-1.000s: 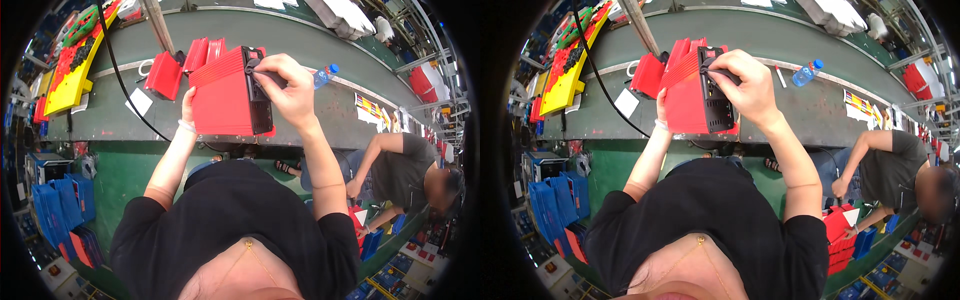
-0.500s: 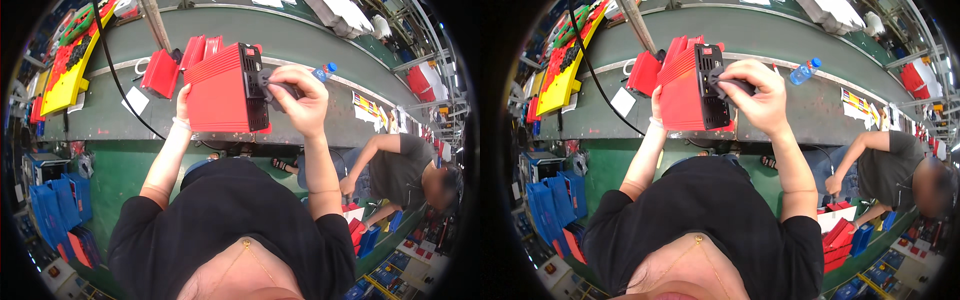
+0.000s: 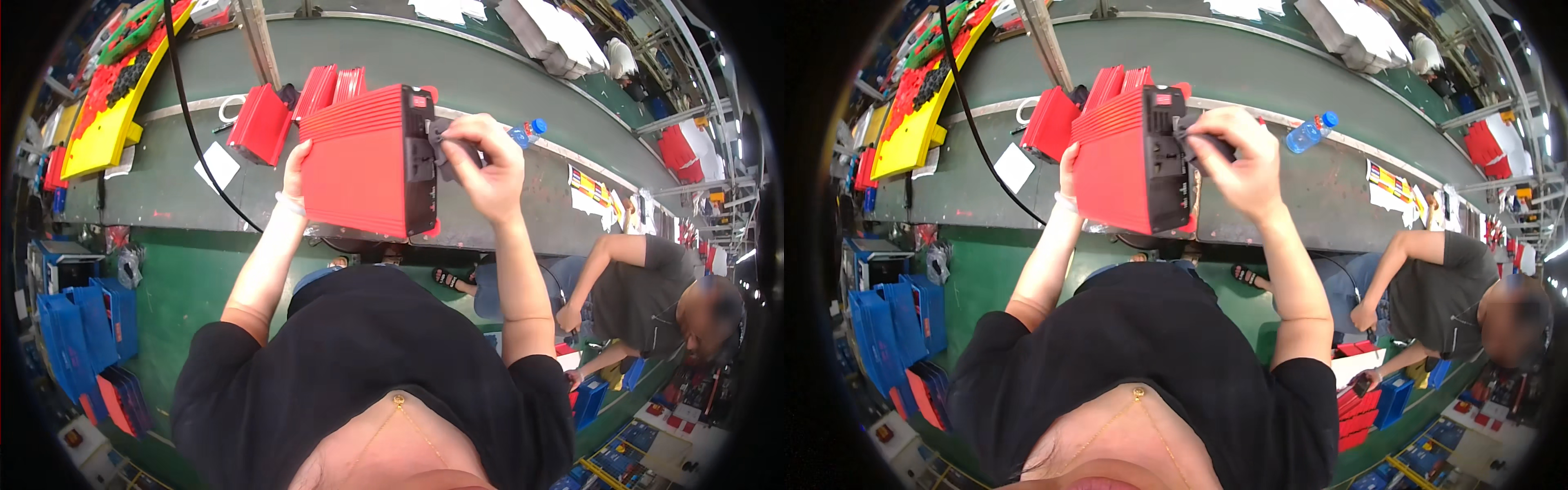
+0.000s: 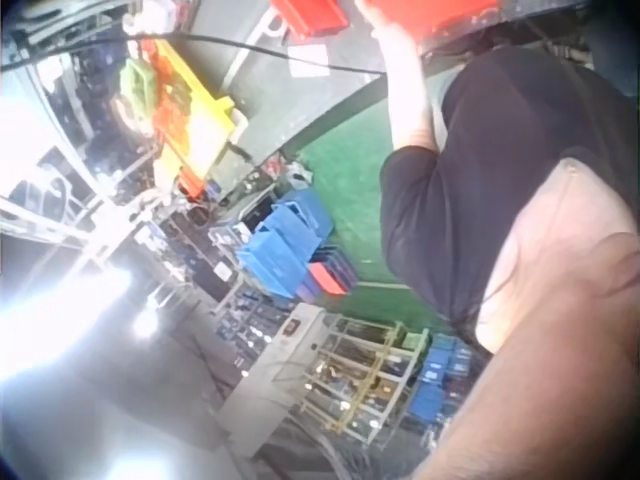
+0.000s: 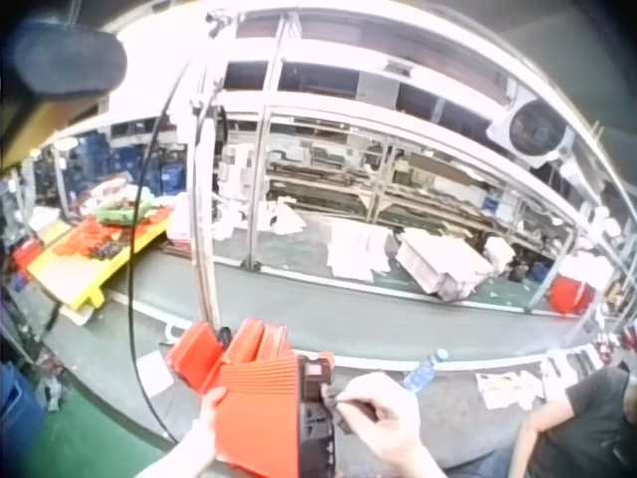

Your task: Assembling and cleaning electronic power inverters on a production line.

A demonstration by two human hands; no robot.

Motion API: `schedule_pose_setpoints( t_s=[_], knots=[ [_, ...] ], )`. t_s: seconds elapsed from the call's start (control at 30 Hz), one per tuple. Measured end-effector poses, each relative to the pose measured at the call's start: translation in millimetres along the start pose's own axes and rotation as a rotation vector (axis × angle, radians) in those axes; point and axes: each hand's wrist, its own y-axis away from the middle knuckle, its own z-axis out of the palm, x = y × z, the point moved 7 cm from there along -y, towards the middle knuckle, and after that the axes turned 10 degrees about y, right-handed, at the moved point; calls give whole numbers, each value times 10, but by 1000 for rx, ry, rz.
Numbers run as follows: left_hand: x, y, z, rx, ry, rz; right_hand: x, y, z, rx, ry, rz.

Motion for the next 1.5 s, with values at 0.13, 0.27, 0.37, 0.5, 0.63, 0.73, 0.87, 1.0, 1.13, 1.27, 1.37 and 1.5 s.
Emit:
schedule_pose_setpoints(
  t_s=[0.13, 0.27, 0.37, 0.5, 0.63, 0.73, 0.87, 1.0, 1.13, 1.27, 1.37, 1.5],
  knots=[
    [16, -16, -190, 26, 47, -49, -79, 7, 98, 5, 123, -150],
    [7, -29, -65, 2, 41, -11, 836, 374, 132, -122, -49, 564],
    [16, -46, 103, 149, -154, -61, 836, 472, 215, -135, -380, 790],
    [16, -135, 485, 355, -829, 38, 954, 618, 401, -341, -360, 741],
    [-145, -209, 498, 290, -836, -166, 1434, 1143, 633, -273, -462, 965],
    [-276, -200, 424, 349, -930, -198, 1537, 1518, 817, -118, -734, 1114],
    [-328, -186, 410, 402, -987, -244, 1443, 1693, 909, -7, -977, 1102],
    [-418, -195, 508, 370, -1023, -246, 1412, 1791, 910, -5, -1038, 1114],
    [-454, -185, 565, 351, -1047, -250, 1480, 1898, 917, -17, -1065, 1091],
    [-478, -130, 589, 336, -1063, -259, 1456, 1972, 897, 10, -1019, 1117],
    [-499, -66, 521, 307, -926, -212, 1374, 1961, 898, 42, -1070, 1086],
    [-549, 130, 475, 3, -599, 61, 1165, 1869, 963, 195, -1060, 1073]
  ],
)
